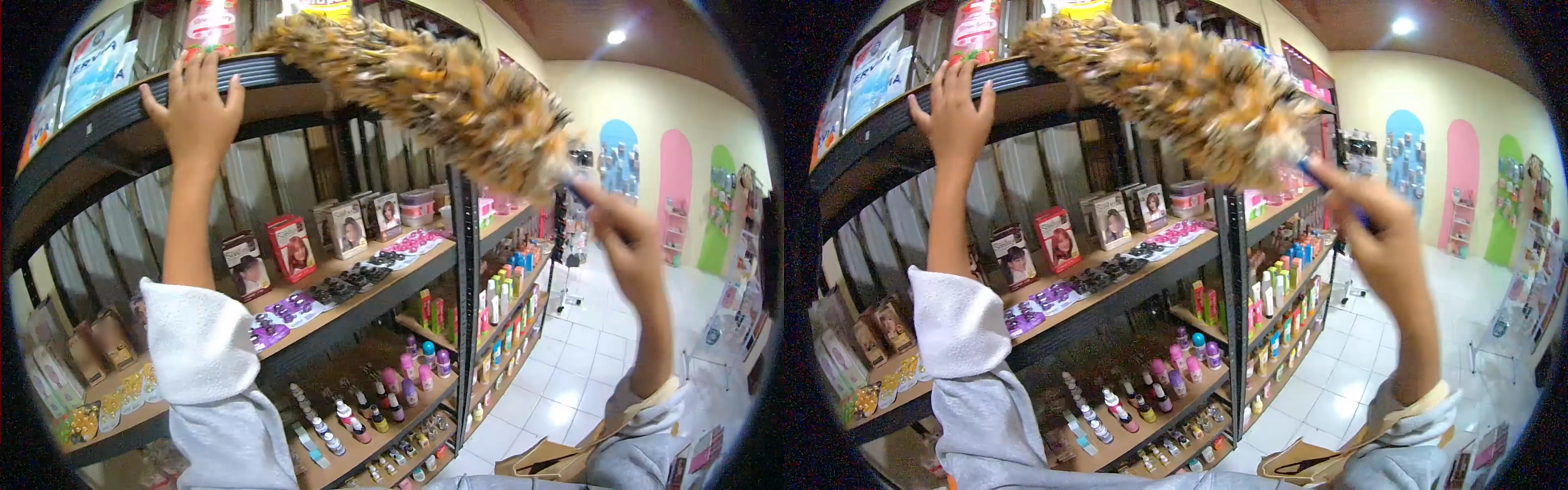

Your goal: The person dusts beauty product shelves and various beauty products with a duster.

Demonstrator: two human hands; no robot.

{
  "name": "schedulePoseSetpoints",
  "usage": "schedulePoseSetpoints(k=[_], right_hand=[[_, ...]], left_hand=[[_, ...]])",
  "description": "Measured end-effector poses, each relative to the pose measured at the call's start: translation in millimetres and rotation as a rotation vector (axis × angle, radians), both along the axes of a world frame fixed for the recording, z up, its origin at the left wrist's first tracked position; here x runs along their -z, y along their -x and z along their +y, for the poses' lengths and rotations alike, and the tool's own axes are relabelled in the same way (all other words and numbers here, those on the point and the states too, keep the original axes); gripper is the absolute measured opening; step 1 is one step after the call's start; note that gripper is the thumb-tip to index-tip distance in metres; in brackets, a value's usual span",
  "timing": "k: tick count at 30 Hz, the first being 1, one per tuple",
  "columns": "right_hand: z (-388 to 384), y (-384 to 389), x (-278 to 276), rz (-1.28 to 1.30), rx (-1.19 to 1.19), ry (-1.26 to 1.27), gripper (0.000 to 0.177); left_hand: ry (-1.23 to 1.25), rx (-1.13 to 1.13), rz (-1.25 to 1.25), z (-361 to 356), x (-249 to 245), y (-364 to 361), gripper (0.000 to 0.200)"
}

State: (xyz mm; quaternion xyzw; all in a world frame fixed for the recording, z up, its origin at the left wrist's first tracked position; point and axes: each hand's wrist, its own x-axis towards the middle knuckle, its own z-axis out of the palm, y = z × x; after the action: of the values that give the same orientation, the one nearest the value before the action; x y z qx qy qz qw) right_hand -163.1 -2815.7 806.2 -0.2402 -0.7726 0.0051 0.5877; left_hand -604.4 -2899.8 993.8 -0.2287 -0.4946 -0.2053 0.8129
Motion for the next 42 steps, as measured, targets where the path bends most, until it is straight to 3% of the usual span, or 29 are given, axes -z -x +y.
schedulePoseSetpoints(k=[4,9,12,13,16,21,22,24,28,30,32,34,35,38,40,42], right_hand=[[40.3,31.2,86.7,0.072,-0.106,-0.031,0.058],[72.6,50.3,169.1,0.250,-0.085,0.172,0.040],[82.4,41.4,183.7,0.340,-0.070,0.387,0.036],[92.0,42.8,190.1,0.435,-0.096,0.327,0.033],[94.7,39.4,192.9,0.522,-0.132,0.495,0.033],[90.9,65.6,185.2,0.468,-0.136,0.287,0.038],[98.5,68.8,191.4,0.462,-0.164,0.354,0.037],[106.8,67.3,188.5,0.256,-0.061,0.330,0.039],[144.6,80.9,196.2,0.359,-0.045,0.166,0.042],[163.2,77.5,201.6,0.434,-0.091,0.300,0.042],[174.2,67.5,196.9,0.366,0.013,0.536,0.040],[219.3,62.3,211.8,0.417,0.051,0.184,0.040],[231.1,52.3,216.1,0.435,-0.049,0.328,0.039],[260.6,32.4,211.9,0.446,-0.113,0.355,0.039],[286.8,18.8,207.7,0.479,-0.057,0.321,0.038],[314.9,3.5,191.7,0.493,0.005,0.268,0.038]], left_hand=[[0.008,-0.041,-0.057,-1.6,2.6,-5.8,0.046],[0.000,-0.057,-0.079,-0.2,2.7,-4.8,0.046],[0.001,-0.081,-0.071,-0.9,1.6,-2.9,0.046],[-0.004,-0.097,-0.072,-0.2,0.6,0.2,0.047],[-0.007,-0.119,-0.087,0.0,0.0,-1.1,0.047],[-0.052,-0.199,-0.145,5.7,-3.2,0.9,0.049],[-0.054,-0.191,-0.138,7.0,-3.8,3.8,0.049],[-0.067,-0.178,-0.124,8.1,-5.7,8.5,0.049],[-0.069,-0.186,-0.129,7.1,-6.6,10.4,0.049],[-0.091,-0.206,-0.103,8.2,-7.0,15.9,0.049],[-0.099,-0.241,-0.079,8.1,-8.4,18.8,0.049],[-0.103,-0.231,-0.074,7.4,-9.6,21.0,0.049],[-0.098,-0.212,-0.069,6.4,-11.0,23.1,0.050],[-0.089,-0.196,-0.092,2.7,-14.8,25.3,0.047],[-0.090,-0.209,-0.192,0.1,-15.4,9.8,0.046],[-0.107,-0.049,-0.277,0.5,-26.6,10.8,0.044]])
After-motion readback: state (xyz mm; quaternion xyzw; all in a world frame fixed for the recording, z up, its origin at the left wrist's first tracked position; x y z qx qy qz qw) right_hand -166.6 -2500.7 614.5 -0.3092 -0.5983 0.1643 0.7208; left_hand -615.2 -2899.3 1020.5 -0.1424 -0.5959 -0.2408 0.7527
